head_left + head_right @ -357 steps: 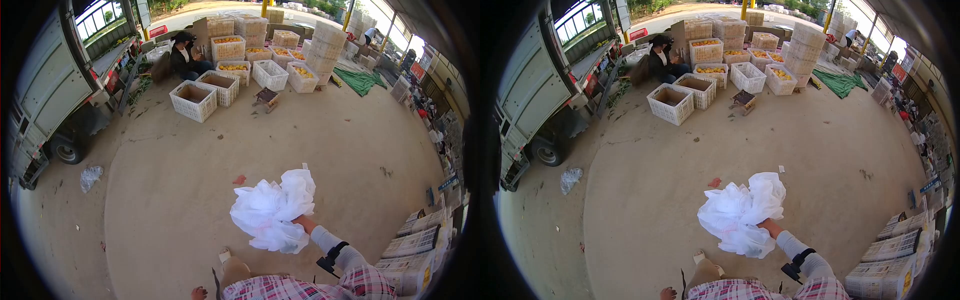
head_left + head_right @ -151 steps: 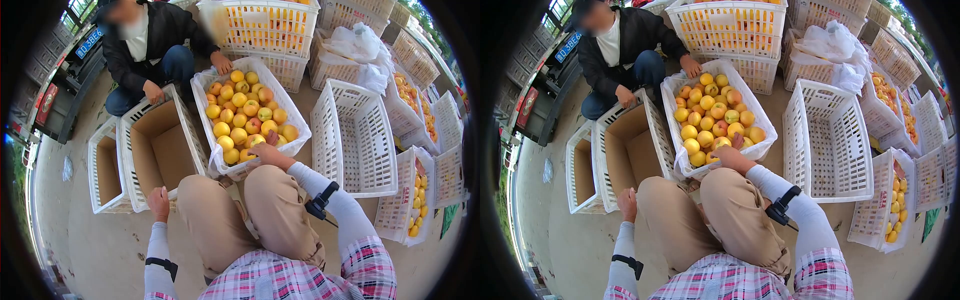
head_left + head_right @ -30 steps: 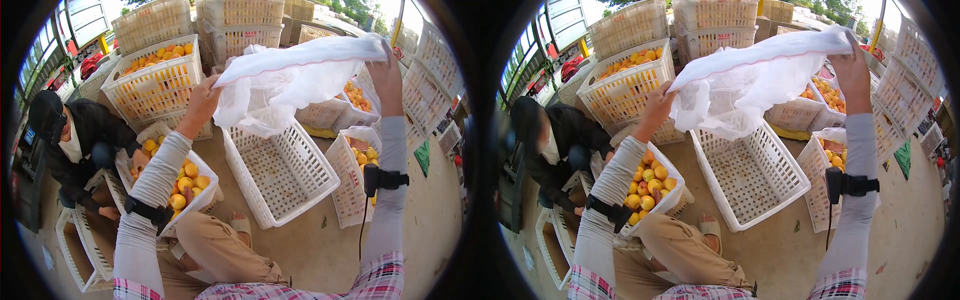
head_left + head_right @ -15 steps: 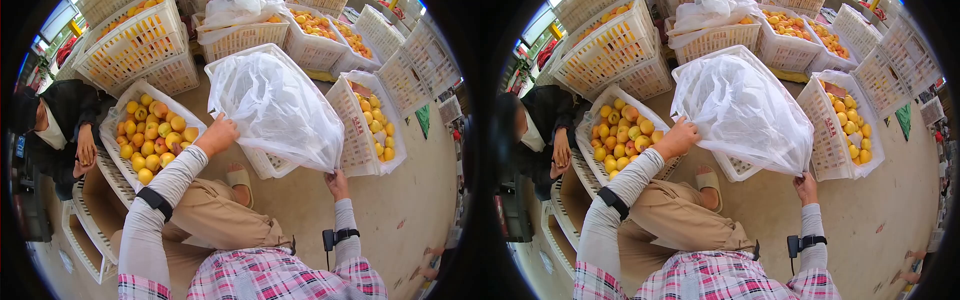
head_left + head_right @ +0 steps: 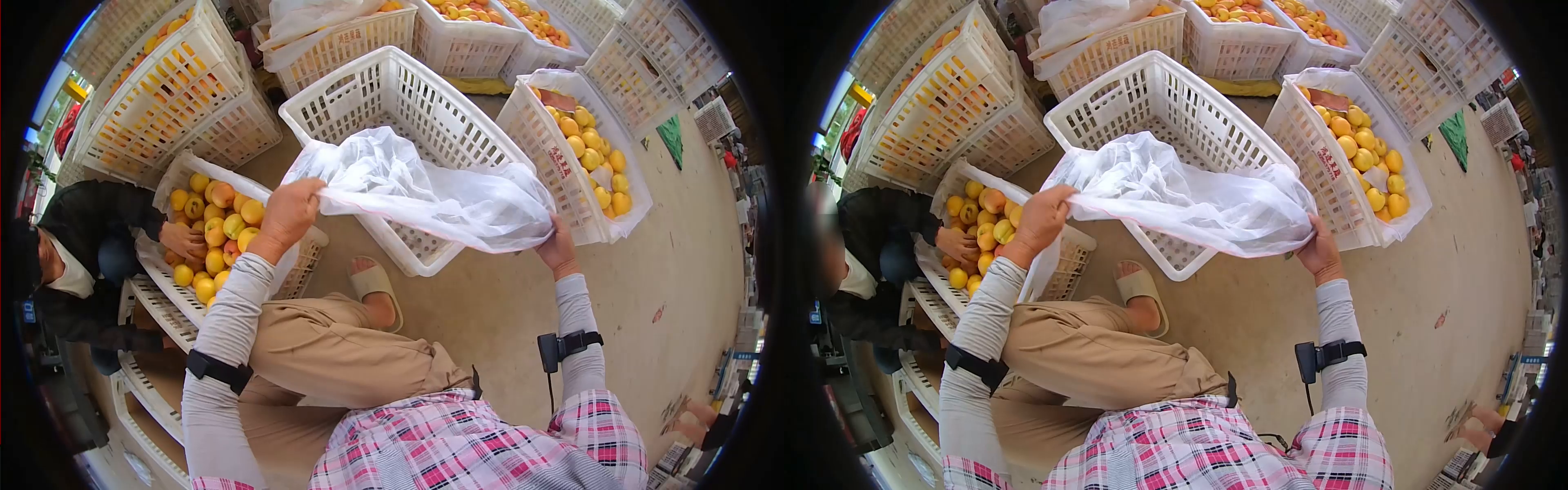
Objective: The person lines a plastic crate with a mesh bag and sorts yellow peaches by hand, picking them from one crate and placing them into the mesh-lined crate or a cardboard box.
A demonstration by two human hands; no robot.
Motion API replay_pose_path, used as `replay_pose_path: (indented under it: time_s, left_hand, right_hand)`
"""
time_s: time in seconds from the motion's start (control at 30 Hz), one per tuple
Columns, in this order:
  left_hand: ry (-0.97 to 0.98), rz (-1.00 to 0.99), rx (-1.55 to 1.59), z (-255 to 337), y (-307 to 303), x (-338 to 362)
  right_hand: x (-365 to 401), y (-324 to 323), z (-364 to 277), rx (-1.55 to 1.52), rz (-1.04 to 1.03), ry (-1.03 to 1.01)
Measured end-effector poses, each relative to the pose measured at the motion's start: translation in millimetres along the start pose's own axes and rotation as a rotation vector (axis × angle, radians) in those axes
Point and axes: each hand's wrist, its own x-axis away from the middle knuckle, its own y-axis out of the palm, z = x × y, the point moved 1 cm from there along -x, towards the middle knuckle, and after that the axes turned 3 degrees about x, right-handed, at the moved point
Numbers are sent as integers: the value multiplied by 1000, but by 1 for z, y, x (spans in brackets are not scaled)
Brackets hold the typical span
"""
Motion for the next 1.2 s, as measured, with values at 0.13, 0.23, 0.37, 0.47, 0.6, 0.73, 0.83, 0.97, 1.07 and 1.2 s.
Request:
replay_pose_path:
  time_s: [0.13, 0.23, 0.37, 0.47, 0.6, 0.73, 0.83, 0.97, 1.07, 1.2]
  left_hand:
    - [-458, 376, 618, -15, -78, -72]
    - [-468, 383, 738, 26, -147, -115]
    - [-206, 169, 436, 67, -203, -134]
    - [-161, 281, 514, 31, -238, -152]
    - [-255, 489, 730, 32, -257, -145]
    - [-450, 637, 492, 26, -274, -111]
    - [-555, 482, 840, 35, -276, -93]
    - [-313, 165, 1331, 57, -243, -96]
    - [-219, 79, 1337, 83, -218, -103]
    - [-226, 90, 1321, 80, -218, -109]
  right_hand:
    - [-45, 54, -114, -194, -481, -271]
    - [-64, 145, -189, -59, -377, -530]
    - [-61, 218, -248, 38, -321, -874]
    - [-117, 217, -193, 1337, -10, -1015]
    - [-148, 199, -119, 2265, 278, -562]
    - [-164, 175, -145, 2117, 813, -724]
    - [-187, 180, -162, 1898, 904, -838]
    - [-120, 271, -120, 1365, -504, -809]
    - [-50, 343, -60, 1271, -747, -827]
    - [-57, 383, -29, 1355, -550, -796]
